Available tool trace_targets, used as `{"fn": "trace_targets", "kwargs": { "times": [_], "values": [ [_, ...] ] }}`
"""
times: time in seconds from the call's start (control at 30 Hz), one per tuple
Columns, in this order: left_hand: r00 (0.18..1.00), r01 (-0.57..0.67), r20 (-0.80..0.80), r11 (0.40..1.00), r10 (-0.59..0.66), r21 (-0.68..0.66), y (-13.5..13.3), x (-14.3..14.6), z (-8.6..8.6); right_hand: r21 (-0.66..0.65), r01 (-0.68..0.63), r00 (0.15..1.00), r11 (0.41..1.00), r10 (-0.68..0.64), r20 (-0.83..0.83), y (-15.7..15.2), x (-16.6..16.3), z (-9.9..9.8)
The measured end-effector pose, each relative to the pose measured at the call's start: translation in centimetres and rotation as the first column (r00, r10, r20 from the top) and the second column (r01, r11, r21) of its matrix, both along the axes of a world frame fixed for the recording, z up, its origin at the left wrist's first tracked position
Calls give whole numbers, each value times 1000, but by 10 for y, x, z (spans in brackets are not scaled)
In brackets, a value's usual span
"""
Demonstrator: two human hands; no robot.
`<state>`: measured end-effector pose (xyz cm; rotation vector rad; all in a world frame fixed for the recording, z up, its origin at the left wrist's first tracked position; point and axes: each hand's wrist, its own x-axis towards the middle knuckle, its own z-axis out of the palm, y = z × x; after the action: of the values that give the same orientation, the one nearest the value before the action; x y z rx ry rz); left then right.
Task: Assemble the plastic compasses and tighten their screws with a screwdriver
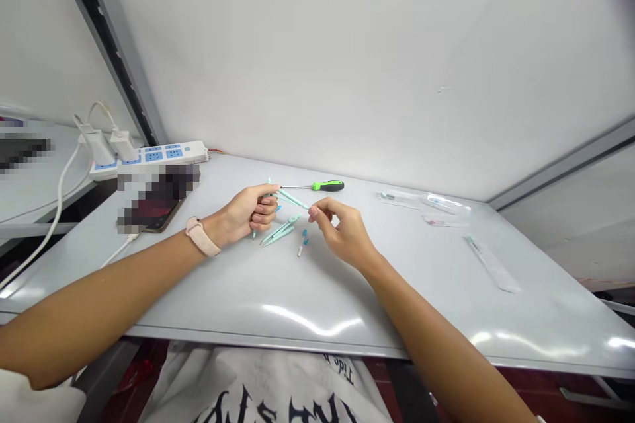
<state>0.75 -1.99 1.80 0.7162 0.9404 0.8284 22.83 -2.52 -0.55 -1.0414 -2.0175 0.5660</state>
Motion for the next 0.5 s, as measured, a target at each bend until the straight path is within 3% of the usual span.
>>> {"fn": "trace_targets", "kwargs": {
  "times": [0.27, 0.5],
  "values": [
    [1000, -3, -8, 1000, 3, 8, -1, 0, 0, -48, -23, 1000, 999, 23, 0, -2, -2, 0],
    [1000, 8, -1, 1000, -8, 4, 0, 1, 0, 14, -20, 1000, 1000, 20, -23, -1, -2, -2]
  ]
}}
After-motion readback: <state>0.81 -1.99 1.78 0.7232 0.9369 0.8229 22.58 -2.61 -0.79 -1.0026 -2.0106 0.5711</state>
